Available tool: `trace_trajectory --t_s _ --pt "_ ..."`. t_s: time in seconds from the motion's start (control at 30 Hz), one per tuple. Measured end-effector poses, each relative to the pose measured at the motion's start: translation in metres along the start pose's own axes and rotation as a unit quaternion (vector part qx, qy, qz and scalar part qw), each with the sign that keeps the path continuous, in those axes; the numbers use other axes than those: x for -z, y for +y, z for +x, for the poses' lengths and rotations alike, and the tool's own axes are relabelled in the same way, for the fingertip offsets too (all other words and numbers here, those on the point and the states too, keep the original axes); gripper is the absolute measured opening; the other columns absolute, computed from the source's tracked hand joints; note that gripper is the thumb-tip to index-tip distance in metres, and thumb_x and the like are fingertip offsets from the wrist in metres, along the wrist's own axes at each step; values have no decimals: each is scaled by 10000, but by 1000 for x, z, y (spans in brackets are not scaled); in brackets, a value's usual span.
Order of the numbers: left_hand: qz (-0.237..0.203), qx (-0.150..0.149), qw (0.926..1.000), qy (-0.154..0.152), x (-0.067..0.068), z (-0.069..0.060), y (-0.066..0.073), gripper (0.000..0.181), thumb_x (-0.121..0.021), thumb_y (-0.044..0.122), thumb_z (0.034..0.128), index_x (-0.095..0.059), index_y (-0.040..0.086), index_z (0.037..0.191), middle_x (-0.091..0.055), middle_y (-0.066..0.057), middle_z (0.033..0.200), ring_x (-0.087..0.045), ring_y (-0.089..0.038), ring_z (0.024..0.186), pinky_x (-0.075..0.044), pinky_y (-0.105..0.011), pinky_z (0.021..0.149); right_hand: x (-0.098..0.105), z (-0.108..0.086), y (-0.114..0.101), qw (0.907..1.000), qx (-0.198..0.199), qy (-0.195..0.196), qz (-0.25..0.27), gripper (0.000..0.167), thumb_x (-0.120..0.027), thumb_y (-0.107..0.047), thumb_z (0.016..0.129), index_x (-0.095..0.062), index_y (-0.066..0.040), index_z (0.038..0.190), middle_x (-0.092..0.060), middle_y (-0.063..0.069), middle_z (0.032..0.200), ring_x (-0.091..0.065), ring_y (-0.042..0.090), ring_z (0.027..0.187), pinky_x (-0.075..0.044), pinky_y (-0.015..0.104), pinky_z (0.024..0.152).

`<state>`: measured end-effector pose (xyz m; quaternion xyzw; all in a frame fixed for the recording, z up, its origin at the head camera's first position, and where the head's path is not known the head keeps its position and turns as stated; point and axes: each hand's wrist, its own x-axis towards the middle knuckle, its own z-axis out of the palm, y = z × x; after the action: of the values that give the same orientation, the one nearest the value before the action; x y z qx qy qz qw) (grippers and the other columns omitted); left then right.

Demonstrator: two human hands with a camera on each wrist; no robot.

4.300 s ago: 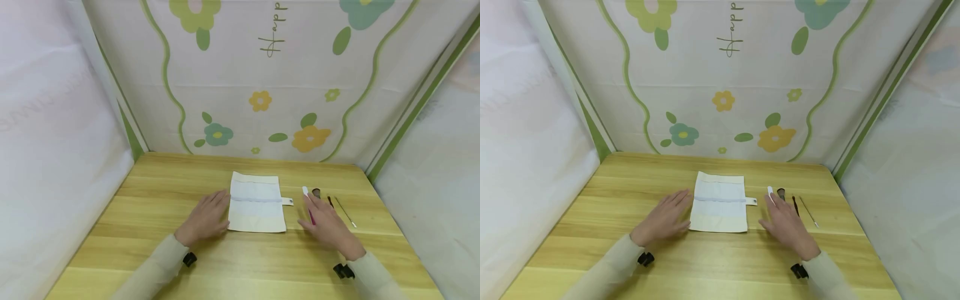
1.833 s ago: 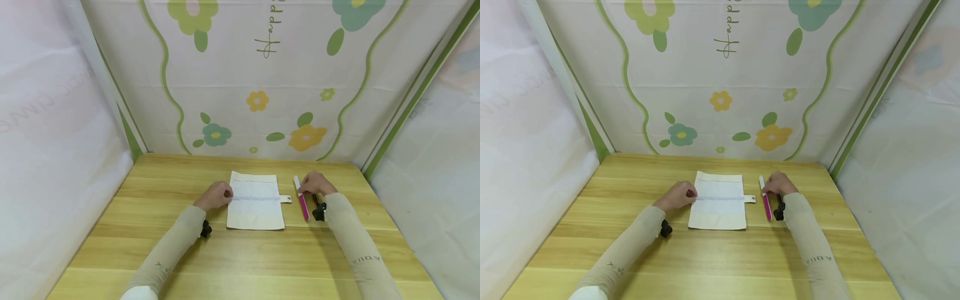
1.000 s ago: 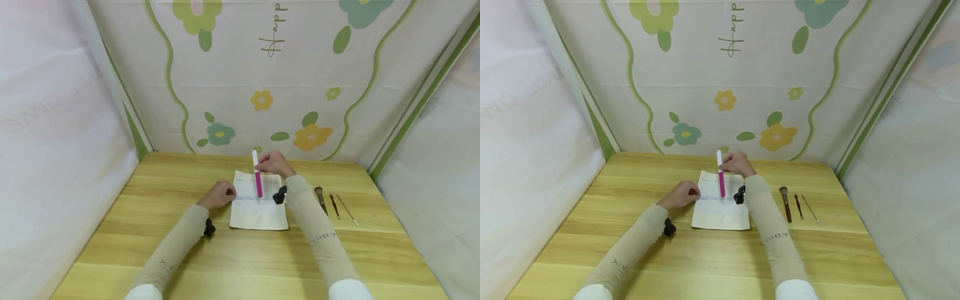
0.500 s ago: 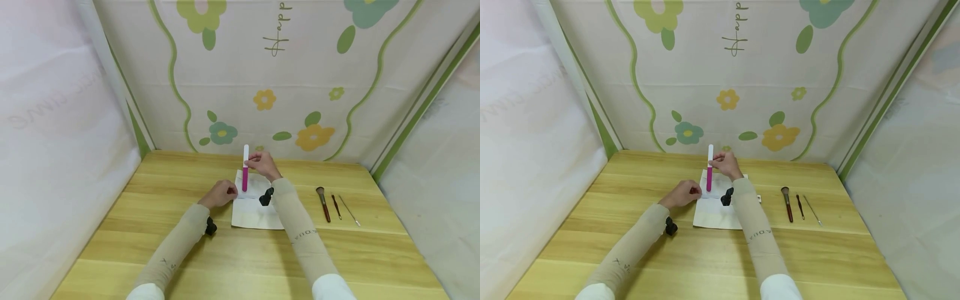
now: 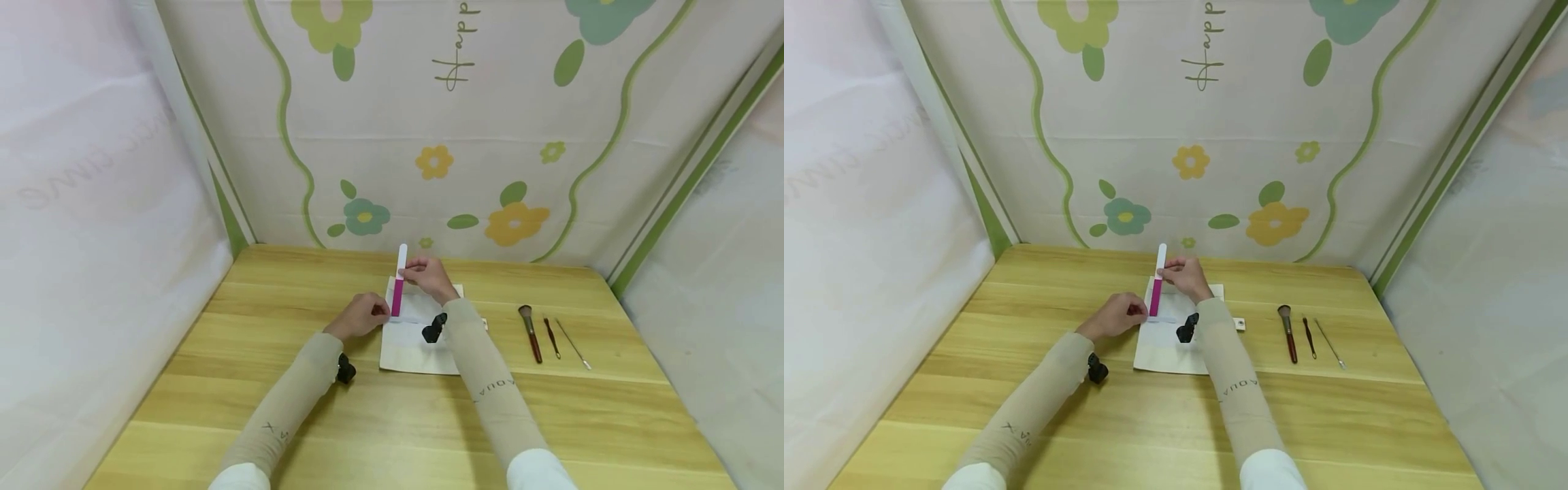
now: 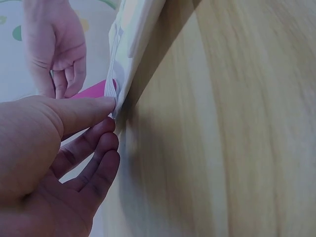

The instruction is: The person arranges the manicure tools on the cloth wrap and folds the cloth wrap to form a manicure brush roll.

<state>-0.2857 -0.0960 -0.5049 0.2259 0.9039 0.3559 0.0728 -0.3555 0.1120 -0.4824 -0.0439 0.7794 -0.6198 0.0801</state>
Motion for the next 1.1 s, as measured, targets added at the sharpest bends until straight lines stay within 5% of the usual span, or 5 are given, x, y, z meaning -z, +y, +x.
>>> trace_trajectory --t_s 0.4,0.73,1.1 --pt "-74 195 9998 -32 0 0 1 98 -708 67 998 -766 72 919 -693 -37 914 -597 -141 849 -521 -285 811 -1 0 21 9983 -445 -155 347 225 -799 -135 948 -740 -13 1128 -785 77 1039 -736 130 896 -621 358 941" --pt "-117 92 9999 -13 2 1 1 106 -696 56 1003 -768 62 925 -699 -37 908 -597 -139 840 -520 -293 810 2 -5 32 9979 -530 -316 181 196 -804 -166 947 -764 -32 1085 -777 34 979 -720 100 856 -592 226 766" --pt "-4 -198 9998 77 2 2 3 98 -695 58 1004 -756 57 927 -693 -48 913 -592 -130 833 -519 -277 791 5 -17 28 9955 -623 -655 -300 217 -797 -199 955 -779 -49 1111 -785 1 972 -692 69 836 -564 210 749"
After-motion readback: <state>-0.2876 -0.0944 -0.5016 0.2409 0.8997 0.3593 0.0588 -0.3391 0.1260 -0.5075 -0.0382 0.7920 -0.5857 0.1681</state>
